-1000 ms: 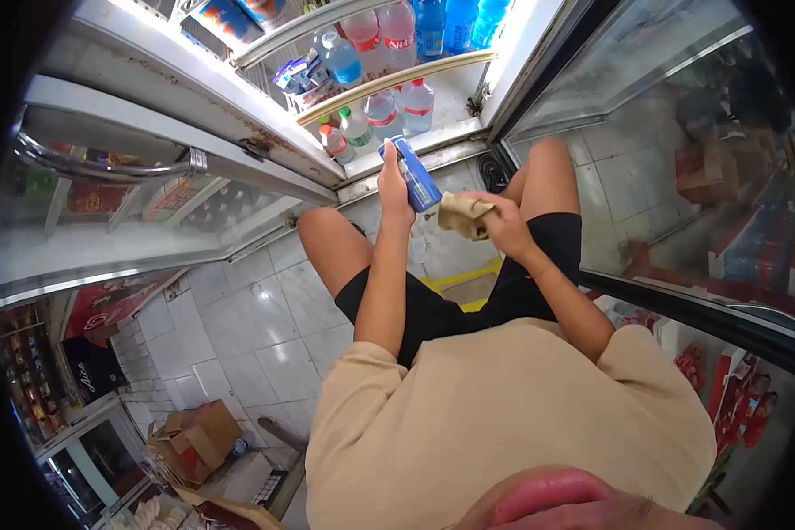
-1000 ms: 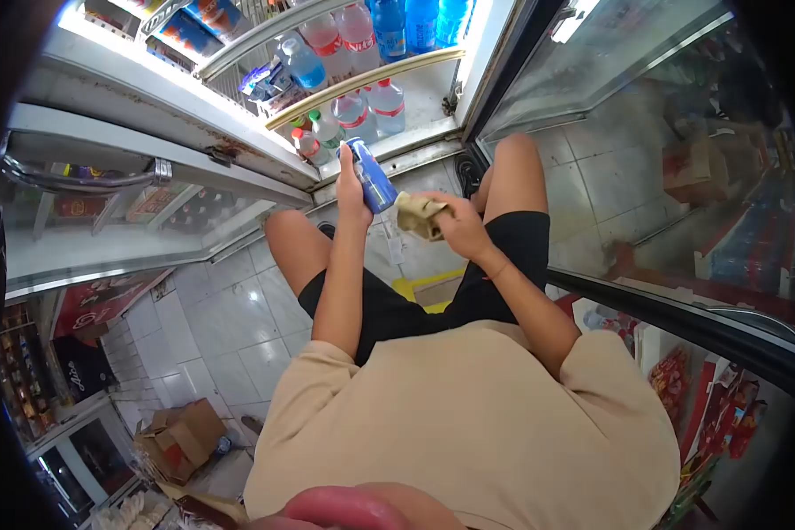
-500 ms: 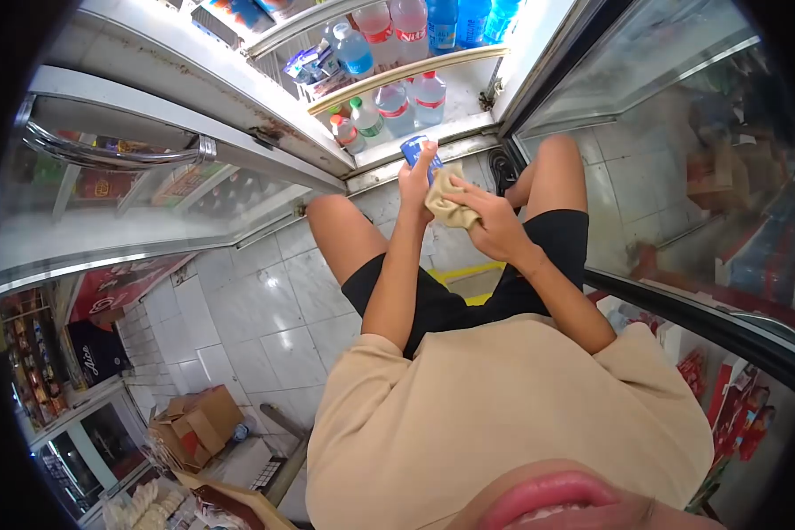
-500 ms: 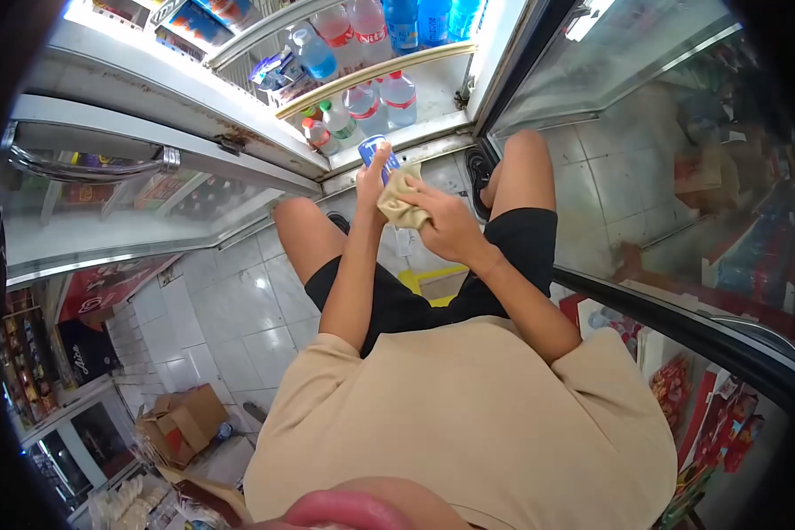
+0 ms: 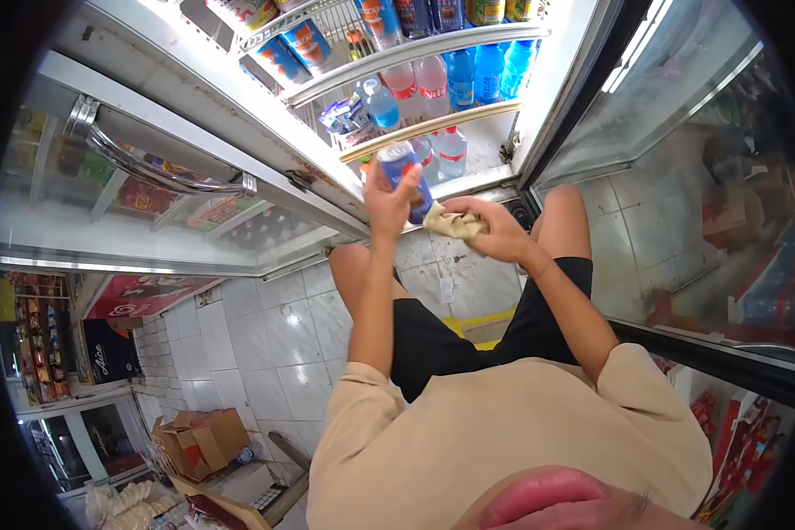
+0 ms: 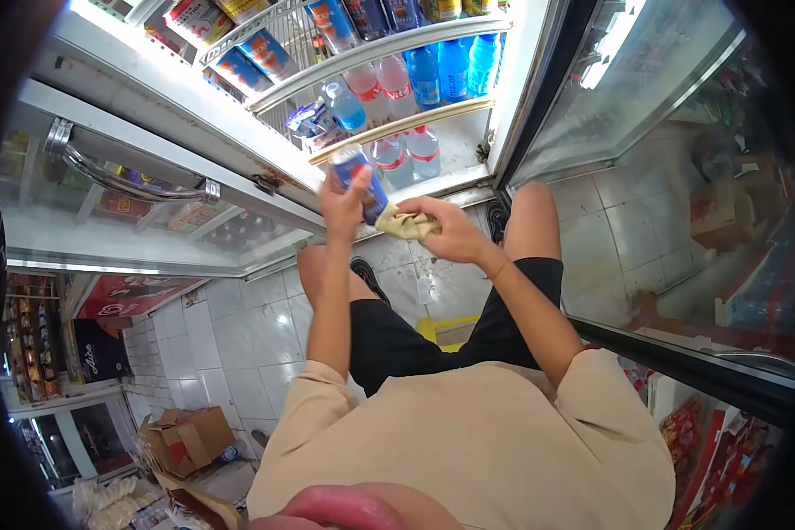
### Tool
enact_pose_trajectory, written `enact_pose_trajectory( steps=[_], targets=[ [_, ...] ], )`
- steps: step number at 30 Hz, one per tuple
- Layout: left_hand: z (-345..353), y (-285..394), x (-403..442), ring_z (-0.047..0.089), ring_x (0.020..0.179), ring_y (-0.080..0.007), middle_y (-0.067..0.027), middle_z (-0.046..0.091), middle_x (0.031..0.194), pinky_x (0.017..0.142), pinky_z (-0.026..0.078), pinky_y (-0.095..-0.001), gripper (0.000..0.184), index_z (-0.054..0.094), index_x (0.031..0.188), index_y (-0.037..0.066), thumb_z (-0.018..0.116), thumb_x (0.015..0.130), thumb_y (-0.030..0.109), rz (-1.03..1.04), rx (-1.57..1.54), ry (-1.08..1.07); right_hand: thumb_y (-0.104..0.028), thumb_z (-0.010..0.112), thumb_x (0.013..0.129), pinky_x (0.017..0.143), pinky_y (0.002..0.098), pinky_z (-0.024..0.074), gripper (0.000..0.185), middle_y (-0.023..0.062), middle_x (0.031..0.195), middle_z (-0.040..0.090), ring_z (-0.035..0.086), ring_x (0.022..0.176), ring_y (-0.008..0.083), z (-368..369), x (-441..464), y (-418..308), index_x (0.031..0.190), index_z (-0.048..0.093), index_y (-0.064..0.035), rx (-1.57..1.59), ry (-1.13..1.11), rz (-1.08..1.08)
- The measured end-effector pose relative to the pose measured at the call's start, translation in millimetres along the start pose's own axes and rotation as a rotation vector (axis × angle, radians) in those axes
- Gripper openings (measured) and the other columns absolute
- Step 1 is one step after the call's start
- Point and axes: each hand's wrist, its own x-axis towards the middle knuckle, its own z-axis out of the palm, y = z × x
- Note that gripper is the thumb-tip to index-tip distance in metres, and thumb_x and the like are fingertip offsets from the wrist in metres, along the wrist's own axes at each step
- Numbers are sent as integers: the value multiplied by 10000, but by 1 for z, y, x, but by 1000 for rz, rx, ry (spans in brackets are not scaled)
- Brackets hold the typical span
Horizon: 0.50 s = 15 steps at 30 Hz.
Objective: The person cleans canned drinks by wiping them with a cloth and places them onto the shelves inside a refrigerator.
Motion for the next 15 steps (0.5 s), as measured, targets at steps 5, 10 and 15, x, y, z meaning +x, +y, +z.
enact_pose_trajectory(
  steps=[5, 10, 15],
  targets=[
    [-14, 83, 59, 671, 1012, -178, -95, 703, 1176, 844, 545, -311, 716, 622, 1374, 131, 918, 724, 188, 377, 596, -48, -94, 738, 884, 999, 360, 518, 630, 143, 1263, 654, 654, 1178, 234, -10, 59, -41, 1446, 458, -55, 95, 93, 38],
    [3, 117, 90, 667, 1093, -159, -50, 667, 1216, 889, 573, -322, 610, 671, 1318, 126, 897, 753, 81, 772, 712, -15, -160, 800, 876, 1041, 393, 506, 730, 198, 1355, 620, 614, 1269, 284, -11, 142, -58, 1485, 411, -62, -94, 274, -244],
    [6, 109, 121, 646, 1118, -160, -43, 602, 1249, 912, 618, -334, 601, 678, 1309, 126, 891, 751, 60, 743, 654, 135, -205, 795, 848, 1015, 414, 507, 708, 223, 1297, 662, 643, 1219, 366, -18, 186, -55, 1459, 457, -89, -99, 309, -353]
  ],
)
